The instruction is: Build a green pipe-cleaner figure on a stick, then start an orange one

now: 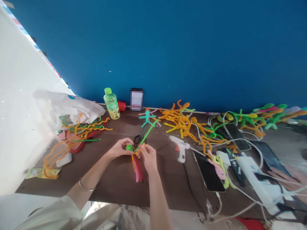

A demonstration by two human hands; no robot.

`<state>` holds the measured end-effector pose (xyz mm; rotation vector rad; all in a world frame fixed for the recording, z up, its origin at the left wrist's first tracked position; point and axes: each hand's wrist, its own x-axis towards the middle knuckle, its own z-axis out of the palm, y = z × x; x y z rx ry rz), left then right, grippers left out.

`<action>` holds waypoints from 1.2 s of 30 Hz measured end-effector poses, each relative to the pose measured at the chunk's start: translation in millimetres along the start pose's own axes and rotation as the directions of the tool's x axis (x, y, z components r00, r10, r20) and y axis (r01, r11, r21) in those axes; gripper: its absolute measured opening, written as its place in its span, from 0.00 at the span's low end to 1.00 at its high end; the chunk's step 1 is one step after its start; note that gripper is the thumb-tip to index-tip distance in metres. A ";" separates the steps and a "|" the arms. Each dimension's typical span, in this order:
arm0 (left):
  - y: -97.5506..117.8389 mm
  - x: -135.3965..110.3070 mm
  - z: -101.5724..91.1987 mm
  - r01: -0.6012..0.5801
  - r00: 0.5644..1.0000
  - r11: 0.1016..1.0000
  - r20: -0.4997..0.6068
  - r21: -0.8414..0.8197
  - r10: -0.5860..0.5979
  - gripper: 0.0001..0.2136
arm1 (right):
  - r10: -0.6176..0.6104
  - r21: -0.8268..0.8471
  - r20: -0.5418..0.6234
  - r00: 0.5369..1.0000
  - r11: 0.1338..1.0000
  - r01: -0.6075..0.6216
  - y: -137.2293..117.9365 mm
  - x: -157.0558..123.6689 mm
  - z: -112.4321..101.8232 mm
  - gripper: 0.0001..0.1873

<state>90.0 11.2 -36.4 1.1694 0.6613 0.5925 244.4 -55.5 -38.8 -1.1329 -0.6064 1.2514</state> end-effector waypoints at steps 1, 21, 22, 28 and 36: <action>-0.3 0.1 0.1 0.012 1.000 1.000 0.012 -0.009 -0.012 0.21 | -0.008 -0.006 -0.006 1.000 1.000 0.008 0.7 0.0 0.2 0.12; -9.2 11.6 4.4 -0.213 0.886 0.898 -0.463 -0.386 0.011 0.19 | -0.739 -0.487 -0.306 0.600 0.663 0.569 10.6 -4.2 -9.9 0.23; -10.3 11.5 6.3 -0.215 0.877 0.902 -0.481 -0.374 0.009 0.18 | -0.835 -0.630 -0.234 0.498 0.520 0.577 13.3 -8.7 -7.9 0.19; -13.4 10.2 18.2 -0.228 0.822 0.947 -0.566 -0.228 0.062 0.17 | -0.759 -0.877 0.373 0.533 -0.102 0.469 21.8 -20.3 10.0 0.06; -9.9 6.4 25.5 -0.178 0.927 0.888 -0.374 -0.424 0.006 0.14 | -0.785 -0.949 0.285 0.550 -0.149 0.279 16.2 -11.8 9.8 0.10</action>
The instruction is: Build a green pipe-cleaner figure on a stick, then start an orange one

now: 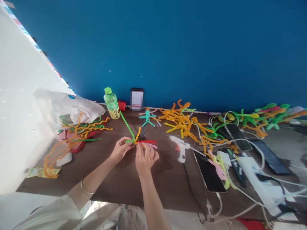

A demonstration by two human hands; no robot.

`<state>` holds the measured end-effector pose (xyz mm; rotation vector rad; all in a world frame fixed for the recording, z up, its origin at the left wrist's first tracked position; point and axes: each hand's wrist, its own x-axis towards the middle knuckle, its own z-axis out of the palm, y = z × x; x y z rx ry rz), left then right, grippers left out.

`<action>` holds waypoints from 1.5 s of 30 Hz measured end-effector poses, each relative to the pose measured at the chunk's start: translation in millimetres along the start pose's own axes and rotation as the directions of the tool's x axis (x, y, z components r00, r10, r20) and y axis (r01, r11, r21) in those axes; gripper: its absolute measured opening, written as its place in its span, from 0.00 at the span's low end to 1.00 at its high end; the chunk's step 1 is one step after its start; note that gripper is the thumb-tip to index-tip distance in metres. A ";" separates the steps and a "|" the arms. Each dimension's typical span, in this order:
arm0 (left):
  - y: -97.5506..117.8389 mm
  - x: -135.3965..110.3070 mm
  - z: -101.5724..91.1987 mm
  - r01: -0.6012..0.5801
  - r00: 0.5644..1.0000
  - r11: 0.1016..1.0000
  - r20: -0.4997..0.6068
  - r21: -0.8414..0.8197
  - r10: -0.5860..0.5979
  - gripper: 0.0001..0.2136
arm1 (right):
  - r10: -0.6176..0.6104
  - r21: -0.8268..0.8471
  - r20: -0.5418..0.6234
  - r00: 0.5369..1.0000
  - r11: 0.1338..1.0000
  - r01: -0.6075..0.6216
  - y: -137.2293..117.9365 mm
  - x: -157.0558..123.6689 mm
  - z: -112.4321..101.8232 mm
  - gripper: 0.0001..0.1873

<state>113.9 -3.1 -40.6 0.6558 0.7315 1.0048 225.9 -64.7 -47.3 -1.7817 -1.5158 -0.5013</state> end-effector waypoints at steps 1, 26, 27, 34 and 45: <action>0.0 -0.9 0.5 0.013 1.000 1.000 0.017 -0.011 -0.013 0.14 | -0.007 -0.004 -0.021 1.000 1.000 0.007 0.6 0.9 -0.5 0.09; -4.8 0.7 -0.4 0.060 0.997 0.994 -0.045 0.094 -0.056 0.13 | -0.149 0.204 0.104 0.983 0.971 0.126 8.3 8.1 2.0 0.04; -3.9 0.1 0.7 0.059 0.997 0.996 -0.052 0.071 -0.055 0.13 | -0.159 0.205 0.101 0.982 0.969 0.136 8.2 8.2 2.1 0.04; -8.5 -0.7 2.9 0.016 0.995 1.000 -0.100 -0.018 -0.018 0.13 | -0.178 0.198 0.069 0.982 0.967 0.161 7.6 5.0 4.5 0.07; -7.7 0.9 -1.8 -0.050 0.995 0.995 -0.083 0.088 0.057 0.12 | 0.229 0.635 0.517 0.825 0.543 -0.549 0.8 8.0 3.1 0.11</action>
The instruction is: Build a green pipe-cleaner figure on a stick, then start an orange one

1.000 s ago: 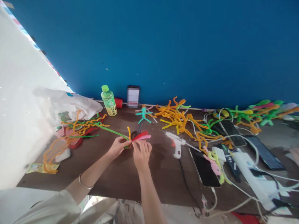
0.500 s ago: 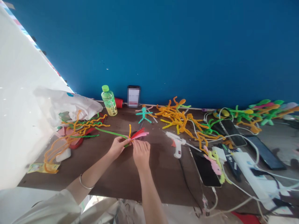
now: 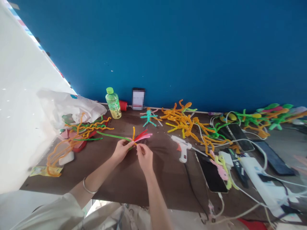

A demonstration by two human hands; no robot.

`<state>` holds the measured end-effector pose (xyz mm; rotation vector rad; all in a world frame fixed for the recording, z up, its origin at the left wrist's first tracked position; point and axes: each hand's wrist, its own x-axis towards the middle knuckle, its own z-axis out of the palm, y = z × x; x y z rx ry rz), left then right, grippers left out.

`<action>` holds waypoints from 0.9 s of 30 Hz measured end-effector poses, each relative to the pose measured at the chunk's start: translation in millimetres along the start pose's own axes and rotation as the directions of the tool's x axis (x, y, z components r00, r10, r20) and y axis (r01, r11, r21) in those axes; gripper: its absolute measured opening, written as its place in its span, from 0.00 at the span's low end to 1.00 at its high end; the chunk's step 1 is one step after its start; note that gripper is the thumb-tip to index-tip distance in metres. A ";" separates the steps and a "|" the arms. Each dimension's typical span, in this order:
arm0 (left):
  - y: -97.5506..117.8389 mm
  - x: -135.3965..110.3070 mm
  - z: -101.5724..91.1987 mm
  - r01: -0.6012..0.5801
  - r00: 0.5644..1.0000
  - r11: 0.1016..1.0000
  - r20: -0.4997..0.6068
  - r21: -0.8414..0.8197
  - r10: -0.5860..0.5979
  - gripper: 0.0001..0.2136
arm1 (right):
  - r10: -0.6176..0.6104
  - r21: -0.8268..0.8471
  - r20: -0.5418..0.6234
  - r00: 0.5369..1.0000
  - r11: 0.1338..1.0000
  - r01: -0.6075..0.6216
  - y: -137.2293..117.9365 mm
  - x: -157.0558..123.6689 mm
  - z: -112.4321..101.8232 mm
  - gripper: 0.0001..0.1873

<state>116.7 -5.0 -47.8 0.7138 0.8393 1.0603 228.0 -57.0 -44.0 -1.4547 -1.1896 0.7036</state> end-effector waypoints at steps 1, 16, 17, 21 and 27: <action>0.6 0.7 -0.9 -0.009 1.000 1.000 0.003 0.016 0.009 0.12 | 0.069 0.070 0.040 0.997 0.995 -0.072 0.3 1.0 -1.1 0.12; 11.7 -0.4 -1.9 -0.130 0.991 0.967 0.061 0.220 0.119 0.11 | 0.451 0.469 0.342 0.825 0.679 -0.565 -4.7 7.6 -9.4 0.16; 11.6 -0.3 -2.2 -0.135 0.990 0.964 0.062 0.231 0.124 0.11 | 0.442 0.462 0.337 0.831 0.692 -0.555 -4.7 7.2 -9.5 0.15; 10.5 0.4 -2.3 -0.143 0.990 0.953 0.035 0.266 0.139 0.10 | 0.375 0.414 0.284 0.883 0.782 -0.465 -7.5 4.5 -8.8 0.14; 7.5 0.7 -0.2 -0.091 0.995 0.977 -0.025 0.195 0.098 0.12 | 0.204 0.171 0.138 0.969 0.959 -0.226 -10.6 -1.0 -5.9 0.11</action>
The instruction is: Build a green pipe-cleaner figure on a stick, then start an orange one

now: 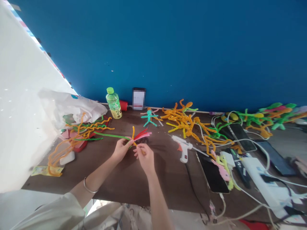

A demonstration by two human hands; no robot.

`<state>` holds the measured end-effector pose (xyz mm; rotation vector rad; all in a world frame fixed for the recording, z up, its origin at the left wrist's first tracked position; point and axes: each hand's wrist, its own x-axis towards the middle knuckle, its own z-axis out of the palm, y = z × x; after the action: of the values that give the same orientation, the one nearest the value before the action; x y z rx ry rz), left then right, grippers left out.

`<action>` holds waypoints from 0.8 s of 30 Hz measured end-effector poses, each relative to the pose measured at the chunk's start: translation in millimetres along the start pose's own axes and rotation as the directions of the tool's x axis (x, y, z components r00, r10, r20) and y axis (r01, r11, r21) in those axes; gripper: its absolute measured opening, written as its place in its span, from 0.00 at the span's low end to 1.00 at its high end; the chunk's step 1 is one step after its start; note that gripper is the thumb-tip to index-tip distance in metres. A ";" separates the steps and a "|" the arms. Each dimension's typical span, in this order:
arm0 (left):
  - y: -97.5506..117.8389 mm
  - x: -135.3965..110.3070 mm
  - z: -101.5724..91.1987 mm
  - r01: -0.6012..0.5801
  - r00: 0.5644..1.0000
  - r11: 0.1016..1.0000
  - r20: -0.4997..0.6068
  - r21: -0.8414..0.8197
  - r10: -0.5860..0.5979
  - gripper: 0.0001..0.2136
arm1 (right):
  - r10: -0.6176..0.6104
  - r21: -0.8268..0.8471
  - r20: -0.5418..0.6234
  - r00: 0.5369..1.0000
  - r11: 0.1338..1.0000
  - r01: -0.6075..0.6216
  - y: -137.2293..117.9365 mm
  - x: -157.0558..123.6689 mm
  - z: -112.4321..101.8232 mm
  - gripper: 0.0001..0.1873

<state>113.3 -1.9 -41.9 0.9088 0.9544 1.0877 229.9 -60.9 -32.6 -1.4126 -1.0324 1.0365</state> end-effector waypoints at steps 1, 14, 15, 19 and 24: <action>-0.4 -0.1 0.3 0.002 1.000 1.000 -0.012 -0.010 -0.003 0.12 | -0.049 -0.079 -0.015 0.999 0.996 0.048 1.1 -0.7 0.7 0.11; -2.0 -4.1 2.4 -0.114 0.992 0.986 -0.041 0.120 0.120 0.10 | -0.623 -0.621 -0.011 0.782 0.618 0.483 11.4 4.9 5.4 0.11; -2.2 -4.7 3.1 -0.106 0.993 0.989 -0.042 0.105 0.110 0.10 | -0.642 -0.659 0.018 0.767 0.569 0.492 13.1 4.8 4.9 0.11; -5.0 -5.5 4.7 -0.034 0.998 0.999 -0.060 0.003 0.034 0.11 | -0.688 -0.794 0.167 0.706 0.330 0.510 17.6 2.3 2.5 0.13; -9.4 -3.0 4.1 0.053 0.994 0.990 -0.088 -0.130 -0.065 0.14 | -0.688 -0.791 0.246 0.683 0.264 0.551 16.3 0.4 2.0 0.14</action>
<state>119.4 -7.4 -48.8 0.7270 0.9705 1.1347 228.9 -61.2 -49.0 -1.4920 -1.9092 -0.2763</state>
